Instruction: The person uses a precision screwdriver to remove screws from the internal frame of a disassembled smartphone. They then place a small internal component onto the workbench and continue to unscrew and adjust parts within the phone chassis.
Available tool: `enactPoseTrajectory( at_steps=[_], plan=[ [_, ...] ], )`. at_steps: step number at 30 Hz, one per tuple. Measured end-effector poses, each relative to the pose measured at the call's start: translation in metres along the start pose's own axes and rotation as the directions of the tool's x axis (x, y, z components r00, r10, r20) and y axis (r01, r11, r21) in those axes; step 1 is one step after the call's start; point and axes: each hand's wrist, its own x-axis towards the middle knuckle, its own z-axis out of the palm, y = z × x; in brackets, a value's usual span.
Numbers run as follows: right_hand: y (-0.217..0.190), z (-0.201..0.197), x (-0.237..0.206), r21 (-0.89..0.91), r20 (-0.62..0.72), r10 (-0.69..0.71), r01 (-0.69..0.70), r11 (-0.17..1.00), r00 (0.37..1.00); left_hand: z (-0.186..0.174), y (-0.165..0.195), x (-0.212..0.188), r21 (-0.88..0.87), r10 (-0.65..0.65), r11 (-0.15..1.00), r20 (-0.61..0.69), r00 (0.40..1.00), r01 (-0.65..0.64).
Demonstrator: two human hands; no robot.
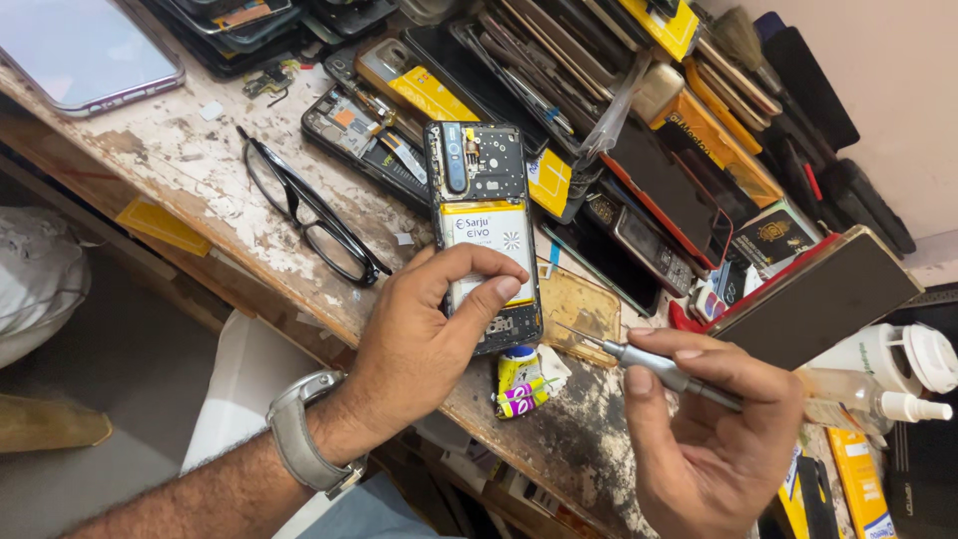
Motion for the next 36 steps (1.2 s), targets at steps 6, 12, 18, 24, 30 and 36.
enactPoseTrajectory(
  at_steps=[6, 12, 18, 24, 30, 36],
  plan=[
    [-0.002, 0.005, -0.001, -0.01, 0.038, -0.009, 0.009, 1.0, 0.999, 0.0, 0.001, -0.001, 0.035, -0.038, 0.999, 0.001, 0.999, 0.038],
    [-0.005, 0.006, -0.001, -0.012, 0.039, 0.016, -0.016, 1.0, 0.999, 0.0, 0.0, 0.0, -0.004, -0.045, 0.999, 0.0, 0.999, 0.045],
    [-0.011, 0.013, -0.005, -0.037, 0.059, 0.057, -0.055, 0.998, 0.997, -0.001, 0.001, 0.0, -0.001, 0.008, 1.0, 0.01, 1.0, -0.008],
    [-0.01, 0.017, -0.003, -0.093, 0.137, 0.043, -0.031, 0.995, 0.99, 0.0, 0.001, -0.001, 0.088, 0.036, 0.995, -0.003, 0.999, -0.035],
    [-0.005, 0.017, -0.003, -0.128, 0.203, 0.009, 0.017, 0.992, 0.979, 0.0, 0.0, -0.002, 0.106, 0.081, 0.991, 0.0, 0.997, -0.08],
    [-0.008, 0.019, 0.004, -0.174, 0.286, -0.045, 0.098, 0.98, 0.957, 0.0, 0.001, -0.003, 0.097, 0.072, 0.993, 0.008, 0.997, -0.072]
  ],
)
